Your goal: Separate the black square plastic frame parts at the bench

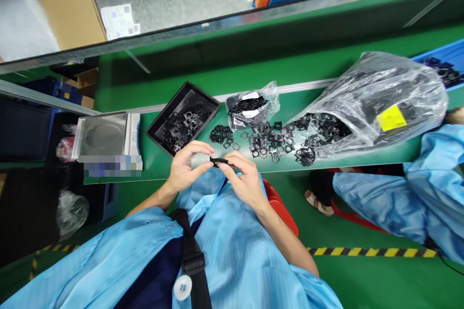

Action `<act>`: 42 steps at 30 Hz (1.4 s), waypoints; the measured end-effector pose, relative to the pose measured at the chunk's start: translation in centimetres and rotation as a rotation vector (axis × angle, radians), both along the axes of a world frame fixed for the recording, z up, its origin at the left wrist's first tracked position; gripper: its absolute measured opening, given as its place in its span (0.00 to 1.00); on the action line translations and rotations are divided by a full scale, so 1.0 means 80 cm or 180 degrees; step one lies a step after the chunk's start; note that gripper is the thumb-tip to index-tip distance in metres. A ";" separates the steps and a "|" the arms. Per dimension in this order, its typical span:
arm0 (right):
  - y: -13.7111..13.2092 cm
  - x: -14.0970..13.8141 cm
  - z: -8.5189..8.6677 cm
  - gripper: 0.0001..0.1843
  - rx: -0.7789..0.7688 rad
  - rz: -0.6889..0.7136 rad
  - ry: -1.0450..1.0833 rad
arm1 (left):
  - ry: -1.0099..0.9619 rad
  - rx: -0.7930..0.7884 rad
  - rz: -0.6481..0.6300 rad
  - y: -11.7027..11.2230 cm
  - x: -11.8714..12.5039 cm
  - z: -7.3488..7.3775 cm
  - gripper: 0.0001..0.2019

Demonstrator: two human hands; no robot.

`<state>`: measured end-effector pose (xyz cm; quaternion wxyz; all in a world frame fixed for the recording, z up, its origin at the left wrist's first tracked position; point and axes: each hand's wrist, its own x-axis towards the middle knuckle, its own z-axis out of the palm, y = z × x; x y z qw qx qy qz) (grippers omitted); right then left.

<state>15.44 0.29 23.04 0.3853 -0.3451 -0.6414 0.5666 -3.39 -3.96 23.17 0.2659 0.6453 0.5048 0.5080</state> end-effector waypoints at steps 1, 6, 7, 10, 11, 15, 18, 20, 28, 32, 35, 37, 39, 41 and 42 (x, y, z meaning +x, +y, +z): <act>0.000 0.000 0.002 0.16 0.0093 -0.0026 0.0012 | -0.0066 -0.0035 -0.0026 -0.001 0.001 0.001 0.07; -0.002 0.001 0.002 0.13 0.0453 -0.0074 -0.0076 | -0.0222 -0.0098 0.0001 -0.003 0.006 0.004 0.05; -0.002 0.001 0.002 0.12 0.0540 -0.0075 -0.0076 | -0.0269 -0.0096 -0.0024 -0.003 0.006 0.004 0.05; -0.003 0.001 0.000 0.09 0.0759 -0.0091 -0.0065 | -0.0385 -0.0103 -0.0131 -0.003 0.005 0.004 0.04; -0.003 0.001 -0.001 0.09 0.0801 -0.0097 -0.0082 | -0.0402 -0.0107 -0.0145 -0.004 0.005 0.004 0.04; -0.003 0.002 0.000 0.09 0.0824 -0.0085 -0.0152 | -0.0417 -0.0125 -0.0131 -0.004 0.006 0.002 0.04; -0.001 0.003 0.002 0.11 0.0731 0.0045 -0.0103 | -0.0566 -0.0145 -0.0119 -0.004 0.006 0.002 0.04; 0.000 0.004 0.002 0.11 0.0624 0.0157 -0.0013 | -0.0625 -0.0139 -0.0134 -0.004 0.005 0.004 0.05; 0.005 0.004 0.003 0.14 -0.0649 0.0442 0.0382 | -0.0073 0.0324 -0.0307 -0.003 0.001 0.009 0.03; 0.006 0.001 0.003 0.15 -0.1300 0.0360 0.0711 | -0.0302 0.0109 -0.0319 -0.005 0.002 0.007 0.04; 0.007 -0.001 0.003 0.15 -0.1580 0.0047 0.0786 | -0.0582 -0.0130 -0.0381 -0.006 0.002 0.005 0.05; 0.008 -0.001 0.003 0.13 -0.1790 0.0048 0.0863 | -0.0730 -0.0212 -0.0446 -0.005 0.003 0.004 0.04; 0.009 0.000 0.004 0.10 -0.1949 0.0160 0.0956 | -0.0836 -0.0252 -0.0469 -0.005 0.003 0.003 0.05; 0.010 0.000 0.005 0.08 -0.2059 0.0200 0.1023 | -0.0849 -0.0294 -0.0440 -0.005 0.004 0.002 0.07; 0.010 -0.001 0.005 0.07 -0.2117 0.0173 0.1054 | -0.0805 -0.0308 -0.0407 -0.006 0.005 0.002 0.07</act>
